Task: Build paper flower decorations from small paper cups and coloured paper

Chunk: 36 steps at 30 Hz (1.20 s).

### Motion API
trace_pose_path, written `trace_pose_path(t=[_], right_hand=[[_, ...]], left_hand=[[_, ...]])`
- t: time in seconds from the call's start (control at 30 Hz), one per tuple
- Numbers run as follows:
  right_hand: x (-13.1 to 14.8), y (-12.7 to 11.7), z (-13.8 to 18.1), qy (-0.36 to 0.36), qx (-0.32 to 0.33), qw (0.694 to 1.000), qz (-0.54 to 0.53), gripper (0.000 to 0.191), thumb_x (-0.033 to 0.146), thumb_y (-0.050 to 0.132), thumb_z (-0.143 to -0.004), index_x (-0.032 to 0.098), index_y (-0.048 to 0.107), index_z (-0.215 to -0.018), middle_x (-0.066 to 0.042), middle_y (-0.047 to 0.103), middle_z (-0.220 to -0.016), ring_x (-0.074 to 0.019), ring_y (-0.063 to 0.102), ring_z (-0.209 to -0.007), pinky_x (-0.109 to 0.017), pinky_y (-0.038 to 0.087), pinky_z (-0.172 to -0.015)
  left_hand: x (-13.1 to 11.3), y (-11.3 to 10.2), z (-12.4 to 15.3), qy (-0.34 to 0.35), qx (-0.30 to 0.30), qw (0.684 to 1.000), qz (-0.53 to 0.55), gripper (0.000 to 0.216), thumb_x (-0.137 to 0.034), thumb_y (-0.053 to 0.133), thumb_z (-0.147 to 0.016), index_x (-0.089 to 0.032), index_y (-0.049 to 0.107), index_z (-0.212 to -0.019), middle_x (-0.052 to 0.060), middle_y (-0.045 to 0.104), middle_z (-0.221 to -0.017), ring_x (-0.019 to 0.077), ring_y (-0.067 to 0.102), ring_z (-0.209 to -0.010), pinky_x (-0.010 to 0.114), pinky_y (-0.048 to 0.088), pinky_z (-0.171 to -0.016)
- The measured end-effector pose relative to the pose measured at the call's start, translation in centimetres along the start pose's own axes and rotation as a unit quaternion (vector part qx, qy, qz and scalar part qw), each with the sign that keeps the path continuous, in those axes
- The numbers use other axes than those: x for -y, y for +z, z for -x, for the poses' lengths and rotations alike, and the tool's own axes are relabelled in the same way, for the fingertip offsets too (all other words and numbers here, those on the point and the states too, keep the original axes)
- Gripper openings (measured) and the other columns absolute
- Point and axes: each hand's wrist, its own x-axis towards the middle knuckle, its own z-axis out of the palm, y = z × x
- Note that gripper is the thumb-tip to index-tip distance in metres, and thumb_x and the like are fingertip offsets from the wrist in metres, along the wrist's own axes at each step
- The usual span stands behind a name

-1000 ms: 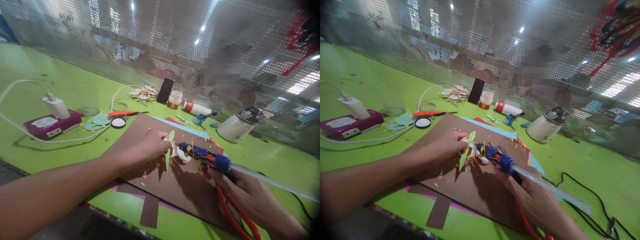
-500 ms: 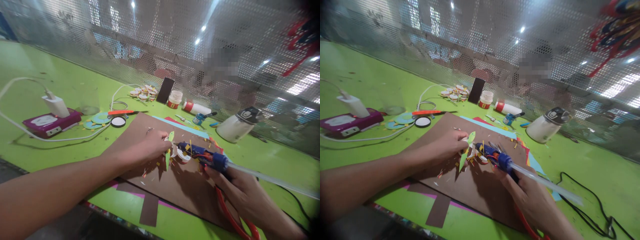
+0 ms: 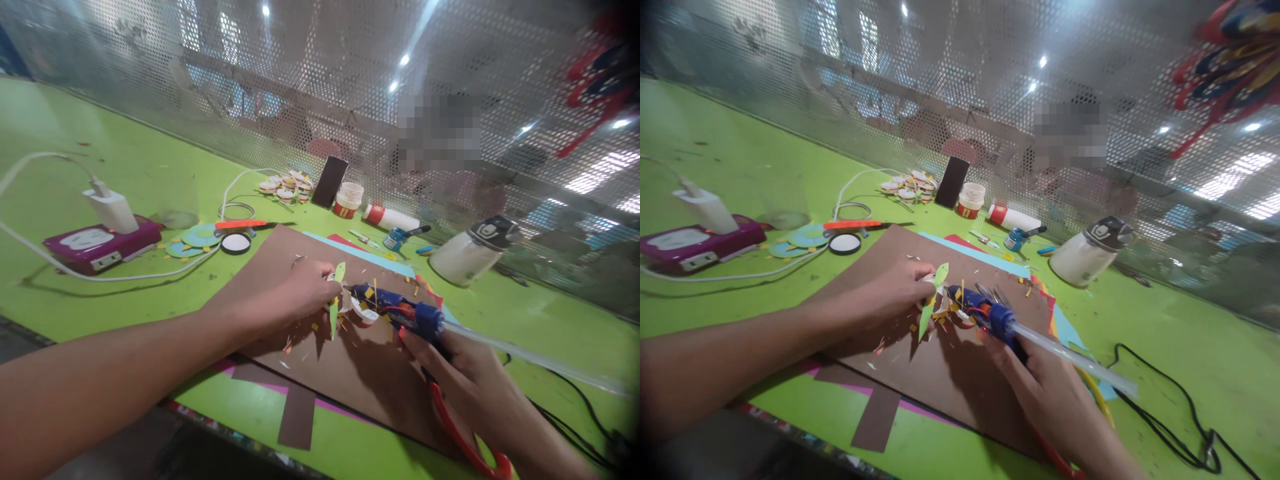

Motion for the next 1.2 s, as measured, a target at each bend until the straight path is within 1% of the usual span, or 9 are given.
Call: trace_pose_path(t=[0.13,0.27,0.47,0.57,0.67,0.77,0.93,1.13,1.2], right_hand=[[0.7,-0.3,0.0,0.001,-0.006,1.000,0.002,0.050,0.060,0.040,-0.090,0.019,0.067,-0.079,-0.003,0.066,-0.068,-0.0197,0.059,-0.064,-0.027,0.046,-0.056],[0.8,-0.3,0.0,-0.004,-0.007,1.000,-0.004,0.049,0.058,0.041,-0.090,0.019,0.066,-0.077,-0.002,0.067,-0.067,-0.0188,0.059,-0.062,-0.026,0.046,-0.054],[0.7,-0.3,0.0,-0.009,-0.006,1.000,-0.011,0.047,0.056,0.040,-0.091,0.019,0.063,-0.076,-0.001,0.063,-0.066,-0.0171,0.055,-0.061,-0.025,0.043,-0.054],[0.5,-0.3,0.0,-0.007,-0.007,1.000,-0.009,0.048,0.057,0.039,-0.091,0.018,0.062,-0.075,-0.001,0.061,-0.066,-0.0169,0.054,-0.061,-0.026,0.043,-0.055],[0.3,-0.4,-0.1,-0.005,-0.011,1.000,-0.016,0.048,0.058,0.039,-0.091,0.019,0.061,-0.072,-0.001,0.059,-0.064,-0.0166,0.052,-0.060,-0.026,0.042,-0.054],[0.5,-0.4,-0.1,-0.004,-0.012,1.000,-0.027,0.047,0.057,0.041,-0.090,0.019,0.061,-0.073,-0.001,0.059,-0.064,-0.0165,0.052,-0.059,-0.026,0.041,-0.053],[0.9,-0.2,0.0,0.003,-0.003,1.000,-0.017,0.047,0.058,0.040,-0.090,0.020,0.061,-0.073,-0.001,0.061,-0.065,-0.0173,0.054,-0.060,-0.026,0.041,-0.053],[0.6,0.1,-0.1,-0.001,-0.001,1.000,-0.013,0.048,0.059,0.041,-0.089,0.019,0.061,-0.070,-0.001,0.060,-0.063,-0.0170,0.053,-0.058,-0.025,0.040,-0.051],[0.6,0.1,-0.1,0.003,-0.002,1.000,-0.012,0.047,0.058,0.041,-0.090,0.019,0.060,-0.070,-0.001,0.060,-0.063,-0.0165,0.053,-0.058,-0.025,0.040,-0.050]], left_hand=[[0.6,-0.1,-0.4,0.026,-0.001,1.000,-0.006,0.008,-0.018,0.044,-0.076,-0.019,0.052,-0.072,0.001,0.057,-0.048,0.0147,0.055,-0.035,0.020,0.035,-0.031],[0.9,-0.2,-0.6,0.037,-0.003,0.999,-0.016,0.007,-0.018,0.044,-0.074,-0.020,0.050,-0.070,0.000,0.054,-0.045,0.0149,0.052,-0.033,0.021,0.031,-0.029],[1.2,-0.2,-0.6,0.053,-0.023,0.998,-0.023,0.006,-0.018,0.046,-0.074,-0.019,0.051,-0.071,-0.001,0.054,-0.046,0.0131,0.052,-0.034,0.019,0.031,-0.031],[1.5,-0.2,-0.7,0.066,-0.022,0.997,-0.025,0.008,-0.019,0.046,-0.075,-0.018,0.053,-0.073,0.000,0.055,-0.048,0.0126,0.052,-0.034,0.018,0.031,-0.031],[1.7,-0.2,-0.8,0.061,-0.014,0.998,-0.024,0.011,-0.020,0.045,-0.076,-0.017,0.056,-0.075,0.002,0.058,-0.051,0.0134,0.053,-0.035,0.019,0.033,-0.031],[1.7,-0.1,-0.8,0.071,-0.022,0.997,-0.016,0.009,-0.020,0.047,-0.075,-0.017,0.055,-0.074,0.003,0.060,-0.053,0.0131,0.055,-0.038,0.019,0.035,-0.034],[1.1,0.0,-0.5,0.035,-0.012,0.999,-0.016,0.008,-0.021,0.046,-0.074,-0.019,0.054,-0.076,0.002,0.058,-0.049,0.0146,0.054,-0.034,0.020,0.033,-0.031],[1.0,0.1,-0.6,0.028,0.008,0.999,0.012,0.009,-0.020,0.046,-0.073,-0.018,0.053,-0.078,0.006,0.065,-0.055,0.0186,0.060,-0.040,0.023,0.040,-0.035],[0.9,0.1,-0.6,0.026,0.011,0.999,0.014,0.011,-0.020,0.046,-0.073,-0.018,0.055,-0.078,0.006,0.064,-0.054,0.0186,0.060,-0.039,0.023,0.041,-0.035]])
